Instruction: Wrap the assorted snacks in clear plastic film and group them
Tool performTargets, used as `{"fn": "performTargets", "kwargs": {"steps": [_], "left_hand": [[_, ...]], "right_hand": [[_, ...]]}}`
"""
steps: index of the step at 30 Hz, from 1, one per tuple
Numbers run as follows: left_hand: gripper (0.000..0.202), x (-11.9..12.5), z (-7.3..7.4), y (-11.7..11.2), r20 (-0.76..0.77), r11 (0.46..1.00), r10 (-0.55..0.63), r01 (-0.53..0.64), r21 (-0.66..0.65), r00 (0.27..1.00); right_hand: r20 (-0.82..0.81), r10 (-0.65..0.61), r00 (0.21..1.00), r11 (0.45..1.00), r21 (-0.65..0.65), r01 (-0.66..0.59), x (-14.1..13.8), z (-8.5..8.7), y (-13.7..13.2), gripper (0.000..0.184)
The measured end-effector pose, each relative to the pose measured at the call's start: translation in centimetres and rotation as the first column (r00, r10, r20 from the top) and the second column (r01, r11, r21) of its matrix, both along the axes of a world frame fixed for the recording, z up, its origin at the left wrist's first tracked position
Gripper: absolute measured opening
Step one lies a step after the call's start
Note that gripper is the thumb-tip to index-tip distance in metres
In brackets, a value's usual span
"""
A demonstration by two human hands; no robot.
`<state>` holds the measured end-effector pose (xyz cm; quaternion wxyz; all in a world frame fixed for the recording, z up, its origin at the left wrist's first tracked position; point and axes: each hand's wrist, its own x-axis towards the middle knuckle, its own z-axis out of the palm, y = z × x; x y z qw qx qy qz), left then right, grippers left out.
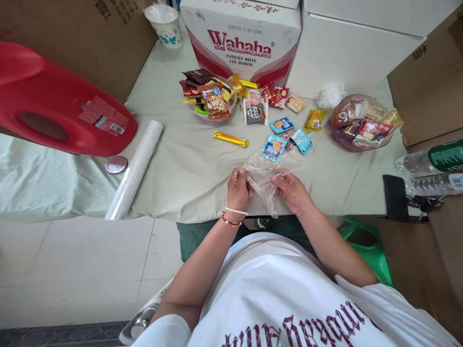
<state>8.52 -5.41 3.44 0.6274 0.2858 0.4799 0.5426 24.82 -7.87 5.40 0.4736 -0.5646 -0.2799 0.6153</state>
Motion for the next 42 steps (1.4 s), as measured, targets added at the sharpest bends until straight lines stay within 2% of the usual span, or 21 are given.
{"fn": "performTargets", "kwargs": {"steps": [4, 8, 11, 13, 15, 16, 17, 19, 20, 21, 22, 23, 25, 27, 29, 31, 34, 36, 38, 40, 42], "left_hand": [[0.048, -1.2, -0.4, 0.7, -0.022, 0.999, 0.012, -0.013, -0.045, 1.000], [0.047, -2.6, -0.2, 1.6, 0.043, 0.996, 0.039, -0.036, -0.081, 0.998], [0.053, -2.5, 0.3, 1.8, 0.178, 0.991, -0.023, 0.046, -0.125, 0.984], [0.056, -2.0, 0.7, 1.6, 0.202, 0.981, -0.020, 0.058, -0.183, 0.979], [0.057, -1.4, 1.1, 0.9, 0.099, 0.978, 0.048, -0.027, -0.206, 0.994], [0.057, -1.2, 1.3, 0.5, -0.014, 0.978, 0.101, -0.102, -0.180, 0.995], [0.058, -1.1, 1.6, 0.0, -0.155, 0.975, 0.165, -0.185, -0.121, 0.974], [0.056, -1.1, 2.2, -1.0, -0.416, 0.956, 0.285, -0.286, 0.061, 0.864], [0.052, -1.2, 2.5, -1.5, -0.494, 0.950, 0.312, -0.282, 0.137, 0.812], [0.046, -1.3, 2.7, -1.8, -0.532, 0.953, 0.303, -0.249, 0.174, 0.790], [0.042, -1.3, 2.9, -1.9, -0.541, 0.965, 0.262, -0.207, 0.160, 0.800], [0.041, -1.3, 3.1, -2.0, -0.521, 0.982, 0.190, -0.166, 0.093, 0.832], [0.046, -1.2, 3.2, -1.8, -0.382, 0.986, 0.001, -0.064, -0.154, 0.924], [0.053, -0.9, 3.2, -1.5, -0.144, 0.923, -0.130, 0.067, -0.380, 0.981], [0.057, -0.7, 3.0, -1.3, 0.077, 0.867, -0.174, 0.190, -0.460, 0.982], [0.059, -0.5, 2.8, -1.3, 0.202, 0.853, -0.170, 0.247, -0.460, 0.964], [0.061, -0.5, 2.3, -1.3, 0.260, 0.875, -0.136, 0.239, -0.421, 0.956], [0.059, -0.6, 1.9, -1.1, 0.233, 0.910, -0.100, 0.184, -0.372, 0.967], [0.056, -0.8, 1.6, -0.9, 0.184, 0.943, -0.060, 0.117, -0.313, 0.981], [0.054, -0.8, 1.3, -0.8, 0.126, 0.967, -0.017, 0.048, -0.251, 0.992], [0.052, -0.4, 1.2, -1.0, 0.068, 0.982, 0.030, -0.016, -0.191, 0.997]], "right_hand": [[0.085, -0.014, 0.996, 0.996, 0.091, 0.007, 0.0, -0.3, 0.3, 0.045], [0.156, -0.017, 0.988, 0.989, 0.147, -0.007, 1.2, -0.1, 0.2, 0.042], [0.114, -0.016, 0.993, 0.988, 0.156, -0.002, 1.2, 0.0, -0.2, 0.044], [0.052, -0.041, 0.998, 0.986, 0.166, 0.032, 0.7, 0.0, -0.4, 0.044], [0.027, -0.072, 0.997, 0.979, 0.194, 0.065, 0.2, 0.2, -0.6, 0.043], [0.042, -0.082, 0.996, 0.974, 0.215, 0.071, 0.1, 0.3, -0.7, 0.042], [0.073, -0.090, 0.993, 0.968, 0.240, 0.070, 0.0, 0.4, -0.7, 0.042], [0.162, -0.099, 0.982, 0.957, 0.285, 0.049, -0.1, 0.6, -0.7, 0.042], [0.207, -0.102, 0.973, 0.952, 0.303, 0.035, -0.1, 0.7, -0.7, 0.041], [0.243, -0.105, 0.964, 0.948, 0.319, 0.023, -0.2, 0.7, -0.7, 0.040], [0.266, -0.105, 0.958, 0.943, 0.331, 0.011, -0.2, 0.7, -0.7, 0.040], [0.275, -0.104, 0.956, 0.939, 0.344, 0.003, -0.3, 0.7, -0.8, 0.039], [0.257, -0.093, 0.962, 0.929, 0.369, -0.009, -0.5, 0.6, -1.0, 0.036], [0.233, -0.085, 0.969, 0.920, 0.393, -0.014, -0.7, 0.6, -1.2, 0.035], [0.240, -0.082, 0.967, 0.920, 0.392, -0.019, -0.8, 0.6, -1.4, 0.036], [0.268, -0.079, 0.960, 0.930, 0.367, -0.026, -0.8, 0.5, -1.5, 0.038], [0.322, -0.089, 0.942, 0.939, 0.342, -0.028, -0.3, 0.1, -1.3, 0.038], [0.356, -0.147, 0.923, 0.936, 0.351, 0.014, 0.3, -0.3, -0.9, 0.037], [0.354, -0.236, 0.905, 0.934, 0.340, 0.111, 1.2, -0.6, -0.7, 0.038], [0.331, -0.300, 0.895, 0.937, 0.278, 0.212, 2.0, -0.6, -0.8, 0.043], [0.345, -0.268, 0.900, 0.957, 0.203, 0.207, 2.4, -0.3, -1.4, 0.046]]}}
